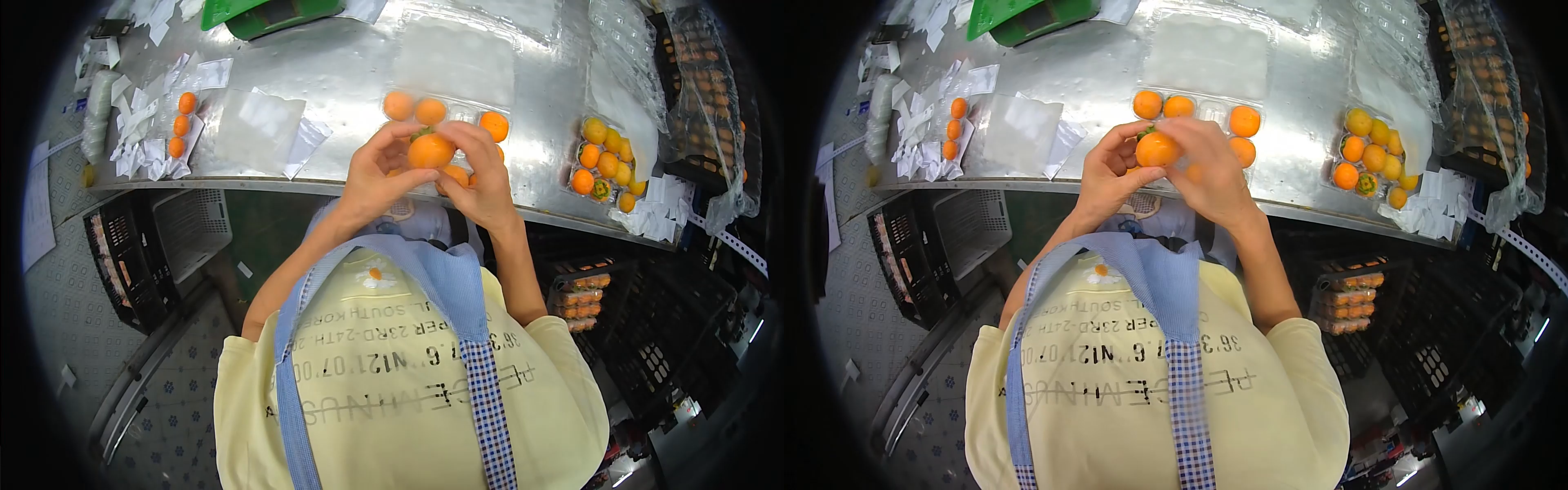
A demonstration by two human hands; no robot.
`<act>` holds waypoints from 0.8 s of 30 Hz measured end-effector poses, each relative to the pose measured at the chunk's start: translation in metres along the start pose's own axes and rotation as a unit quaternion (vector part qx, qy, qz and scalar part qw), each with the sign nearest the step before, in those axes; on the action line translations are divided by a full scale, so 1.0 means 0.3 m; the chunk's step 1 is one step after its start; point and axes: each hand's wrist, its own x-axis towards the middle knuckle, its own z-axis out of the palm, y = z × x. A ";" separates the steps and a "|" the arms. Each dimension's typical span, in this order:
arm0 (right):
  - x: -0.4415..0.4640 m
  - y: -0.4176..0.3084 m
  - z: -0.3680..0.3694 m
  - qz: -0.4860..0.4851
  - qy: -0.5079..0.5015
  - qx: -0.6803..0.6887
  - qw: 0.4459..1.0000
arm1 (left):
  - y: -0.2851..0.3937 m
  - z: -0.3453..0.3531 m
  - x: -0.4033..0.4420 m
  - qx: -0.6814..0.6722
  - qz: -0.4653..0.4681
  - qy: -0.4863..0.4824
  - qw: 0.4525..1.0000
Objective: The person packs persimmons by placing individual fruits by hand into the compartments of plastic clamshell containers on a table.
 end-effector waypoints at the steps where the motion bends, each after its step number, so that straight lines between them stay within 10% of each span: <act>1: -0.005 0.006 0.003 0.028 0.006 0.017 0.999 | -0.012 -0.002 -0.002 0.008 0.031 0.005 0.999; 12: -0.059 0.071 -0.005 0.187 0.010 0.137 0.973 | -0.053 -0.011 -0.008 0.153 0.190 0.028 0.969; 17: -0.030 -0.017 0.025 0.232 -0.079 -0.029 0.969 | -0.038 -0.004 -0.001 0.303 0.273 -0.002 0.913; 24: -0.045 0.031 0.037 0.266 -0.105 -0.061 0.956 | -0.051 0.001 -0.020 0.111 0.114 0.009 0.987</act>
